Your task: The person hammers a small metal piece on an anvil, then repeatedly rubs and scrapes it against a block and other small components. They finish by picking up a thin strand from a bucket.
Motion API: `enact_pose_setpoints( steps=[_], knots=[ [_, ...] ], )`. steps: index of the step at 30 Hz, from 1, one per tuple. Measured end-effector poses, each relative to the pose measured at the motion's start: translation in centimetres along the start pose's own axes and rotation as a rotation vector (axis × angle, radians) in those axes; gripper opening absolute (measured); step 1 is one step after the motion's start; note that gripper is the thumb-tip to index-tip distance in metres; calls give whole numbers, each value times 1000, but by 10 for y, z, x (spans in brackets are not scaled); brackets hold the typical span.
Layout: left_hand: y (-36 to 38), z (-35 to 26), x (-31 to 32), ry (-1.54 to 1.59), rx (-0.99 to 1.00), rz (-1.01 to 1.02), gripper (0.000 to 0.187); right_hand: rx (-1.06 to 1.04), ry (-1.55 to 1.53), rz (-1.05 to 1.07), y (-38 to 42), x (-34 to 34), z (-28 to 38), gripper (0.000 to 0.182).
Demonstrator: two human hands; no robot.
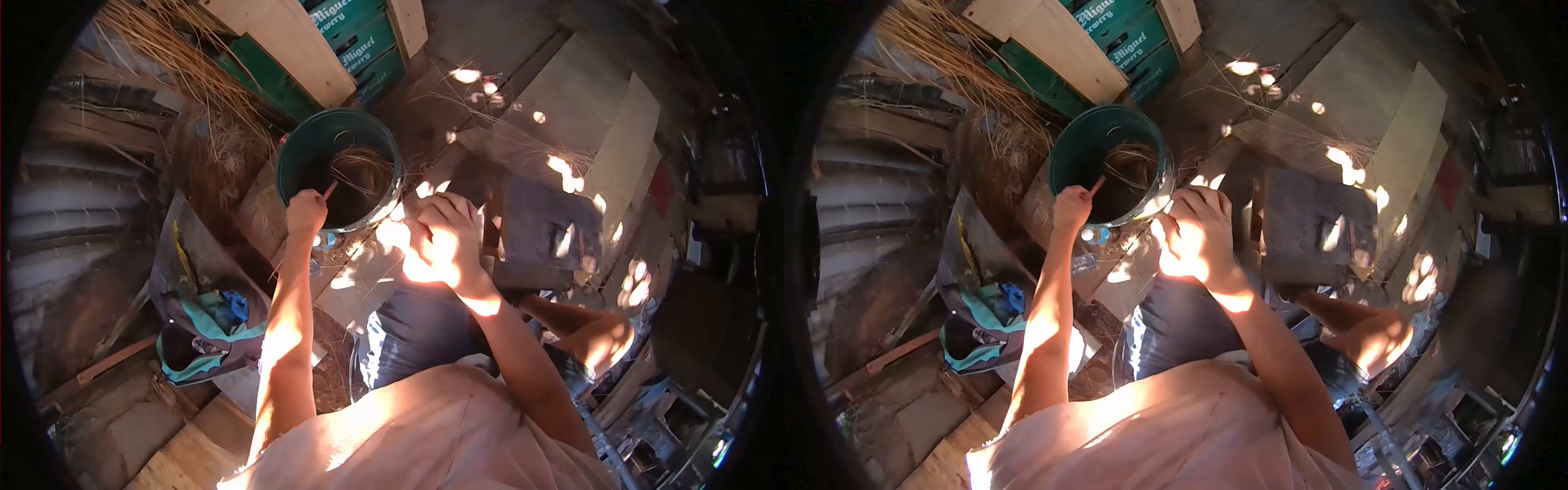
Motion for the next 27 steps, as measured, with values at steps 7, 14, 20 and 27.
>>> enact_pose_setpoints(
  steps=[7,14,20,27],
  knots=[
    [-71,45,130,-267,-252,457,30,110,93,8,-22,4,-16,37],
    [-91,69,210,-145,-368,494,28,165,23,16,-29,1,-32,30],
    [-76,58,150,-281,-293,443,28,155,1,1,-27,3,-31,31],
    [35,-125,-51,1177,-174,35,11,414,-524,-34,-10,-1,-27,25]
  ],
)
Point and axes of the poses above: each hand's wrist, its own y-axis away from the middle knuckle, its own x-axis out of the palm, z = x × y, the point moved 5 cm from there along -y, towards the middle knuckle, and after that the axes turned 2 degrees about y, right-handed, at the moved point
